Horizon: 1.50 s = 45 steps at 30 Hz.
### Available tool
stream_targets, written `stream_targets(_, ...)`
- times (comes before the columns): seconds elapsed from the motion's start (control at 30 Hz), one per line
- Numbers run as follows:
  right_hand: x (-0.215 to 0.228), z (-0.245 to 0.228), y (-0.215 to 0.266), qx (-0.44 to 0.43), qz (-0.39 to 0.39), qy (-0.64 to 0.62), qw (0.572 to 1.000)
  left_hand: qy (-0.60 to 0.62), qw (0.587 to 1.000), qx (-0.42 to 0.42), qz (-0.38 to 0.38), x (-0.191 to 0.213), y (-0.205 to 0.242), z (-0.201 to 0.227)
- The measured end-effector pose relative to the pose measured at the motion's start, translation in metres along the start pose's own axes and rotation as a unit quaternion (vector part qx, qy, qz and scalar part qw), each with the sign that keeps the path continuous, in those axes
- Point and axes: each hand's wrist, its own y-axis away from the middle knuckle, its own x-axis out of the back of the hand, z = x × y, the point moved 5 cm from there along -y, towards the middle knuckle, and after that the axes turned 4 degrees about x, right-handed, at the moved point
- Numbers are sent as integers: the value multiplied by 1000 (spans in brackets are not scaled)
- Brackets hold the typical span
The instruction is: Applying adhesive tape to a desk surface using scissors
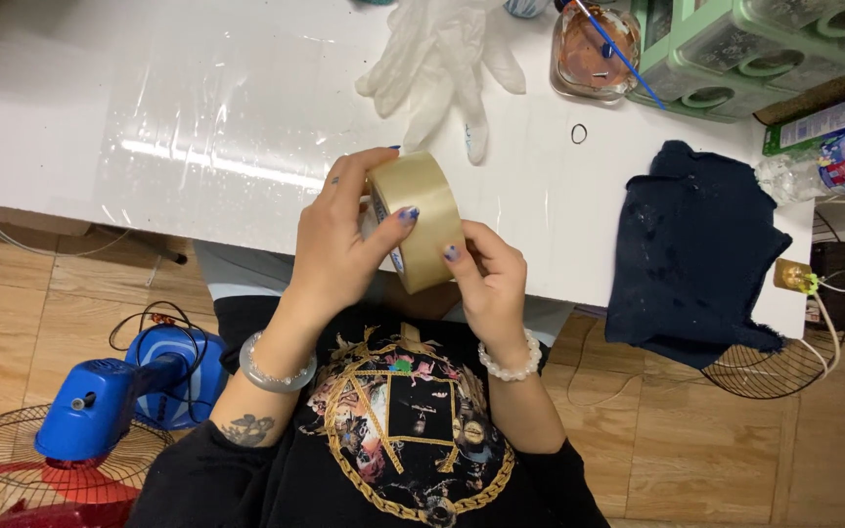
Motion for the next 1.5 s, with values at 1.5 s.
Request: stream_targets(1.5,-15,-62,-59,194,-182,47,963,91,983,-114,-116,-13,46,-26)
